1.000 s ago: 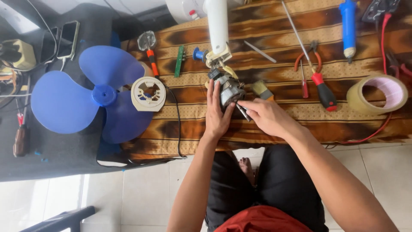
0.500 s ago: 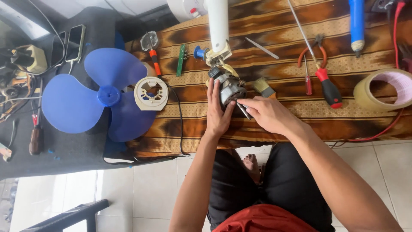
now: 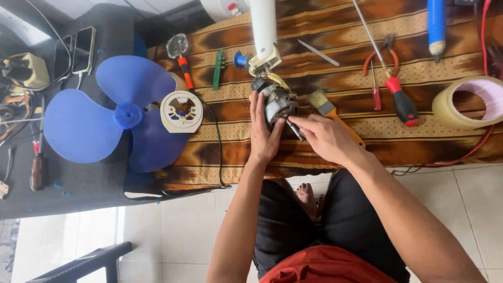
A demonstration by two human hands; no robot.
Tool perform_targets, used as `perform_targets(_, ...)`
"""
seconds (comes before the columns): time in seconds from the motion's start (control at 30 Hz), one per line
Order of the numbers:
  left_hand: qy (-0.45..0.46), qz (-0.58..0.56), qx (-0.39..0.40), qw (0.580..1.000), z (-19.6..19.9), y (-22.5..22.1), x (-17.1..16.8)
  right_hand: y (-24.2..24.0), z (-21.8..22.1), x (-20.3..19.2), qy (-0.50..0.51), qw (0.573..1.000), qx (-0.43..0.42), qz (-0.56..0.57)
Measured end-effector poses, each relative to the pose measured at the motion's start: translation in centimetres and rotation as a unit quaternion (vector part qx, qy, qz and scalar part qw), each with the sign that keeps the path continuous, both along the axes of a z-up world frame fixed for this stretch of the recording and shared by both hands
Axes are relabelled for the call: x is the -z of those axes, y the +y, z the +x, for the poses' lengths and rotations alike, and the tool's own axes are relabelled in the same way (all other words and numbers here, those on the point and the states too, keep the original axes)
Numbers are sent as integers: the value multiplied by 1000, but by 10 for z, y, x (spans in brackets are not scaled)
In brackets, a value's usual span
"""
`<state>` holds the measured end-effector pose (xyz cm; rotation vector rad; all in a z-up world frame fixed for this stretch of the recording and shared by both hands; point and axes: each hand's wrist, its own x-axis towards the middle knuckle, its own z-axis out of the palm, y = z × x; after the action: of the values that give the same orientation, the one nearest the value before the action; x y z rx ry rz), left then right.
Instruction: Reassembling and adjusting the motor components of an electric fan using hand tools on a workbench.
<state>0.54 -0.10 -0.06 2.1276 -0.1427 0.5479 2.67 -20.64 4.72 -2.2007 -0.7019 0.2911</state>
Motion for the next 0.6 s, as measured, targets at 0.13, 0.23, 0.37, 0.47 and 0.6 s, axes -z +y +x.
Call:
perform_targets(0.13, -4, 5, 4, 1000, 1, 0, -2, -5, -1, -29, 2, 1000, -8, -16)
perform_targets(0.23, -3, -3, 2, 1000, -1, 1, 3, 0, 0, -18, 6, 1000, 9, 0)
perform_targets(0.37, -10, -3, -2, 1000, 2, 3, 8, 3, -2, -21, -22, 999, 2, -36)
perform_targets(0.47, -12, -2, 2, 1000, -2, 3, 8, 0, -3, -18, -11, 999, -5, -48)
perform_targets(0.6, -13, -4, 5, 1000, 1, 4, 9, 2, 3, -12, -32, 999, 7, -39)
